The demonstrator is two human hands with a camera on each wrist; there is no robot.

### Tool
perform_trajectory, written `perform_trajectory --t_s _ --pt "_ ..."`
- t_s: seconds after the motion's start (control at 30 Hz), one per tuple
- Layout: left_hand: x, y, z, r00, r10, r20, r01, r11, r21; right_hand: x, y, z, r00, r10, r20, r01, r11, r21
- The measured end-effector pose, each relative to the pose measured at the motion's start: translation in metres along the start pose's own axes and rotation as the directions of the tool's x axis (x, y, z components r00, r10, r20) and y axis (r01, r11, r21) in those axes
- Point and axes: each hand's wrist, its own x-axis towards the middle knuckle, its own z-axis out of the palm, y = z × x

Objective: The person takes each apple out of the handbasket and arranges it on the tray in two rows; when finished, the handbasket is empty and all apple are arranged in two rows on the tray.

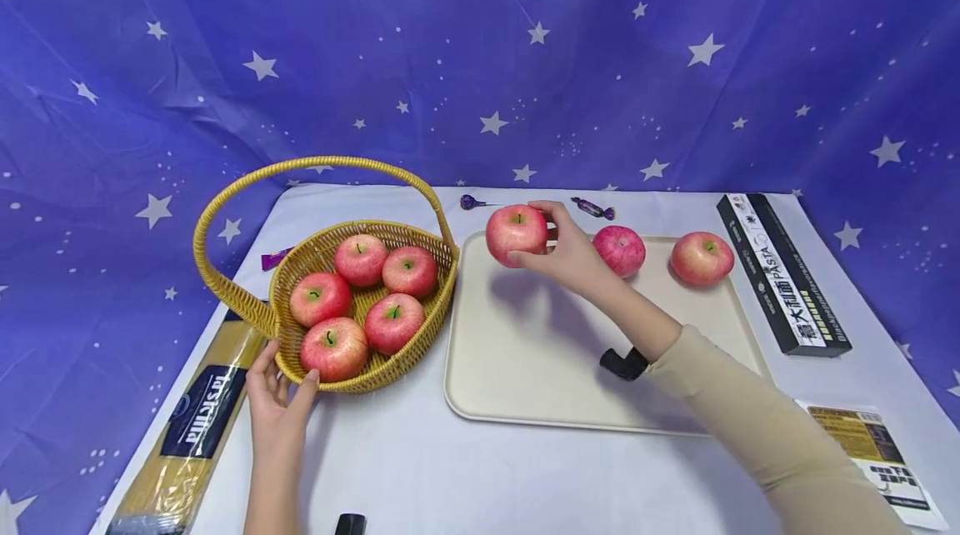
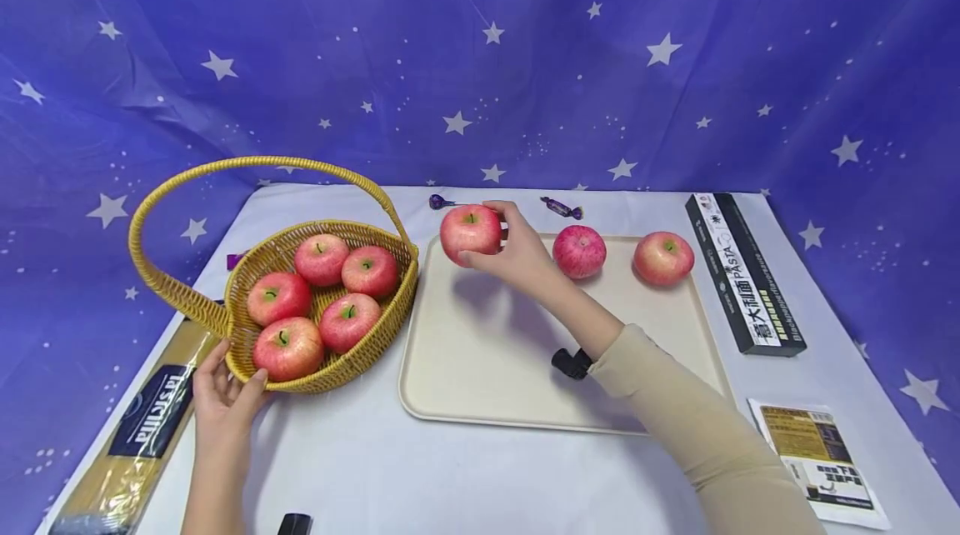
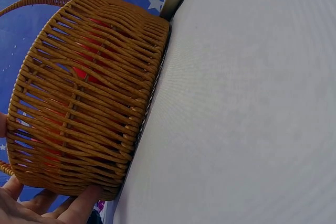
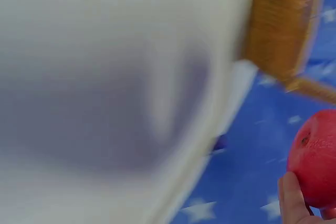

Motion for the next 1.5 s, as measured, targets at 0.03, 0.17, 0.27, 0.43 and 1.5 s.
perform_trajectory --t_s 0.03,0.17,0.27,0.43,1.5 --pt "0.0 0.0 -0.001 1.0 0.0 0.003 0.0 1.0 -0.001 0.002 0.01 -0.003 0.999 0.031 -0.013 -0.032 0.999 -0.038" --pt "0.0 -0.001 -0.001 1.0 -0.005 0.008 0.005 1.0 0.004 0.009 0.042 -0.012 0.993 0.11 -0.038 -0.115 0.982 -0.152" --pt "0.0 -0.002 0.0 1.0 0.004 0.013 -0.004 1.0 -0.001 0.013 0.059 -0.015 0.991 0.127 -0.051 -0.135 0.971 -0.198" --pt "0.0 -0.001 -0.001 1.0 0.002 0.008 -0.002 1.0 0.0 0.02 0.074 -0.016 0.991 0.119 -0.064 -0.13 0.967 -0.218" --pt "-0.002 0.002 -0.001 1.0 -0.009 0.009 0.008 1.0 0.027 0.011 0.056 -0.012 0.994 -0.094 -0.053 0.065 0.914 -0.399"
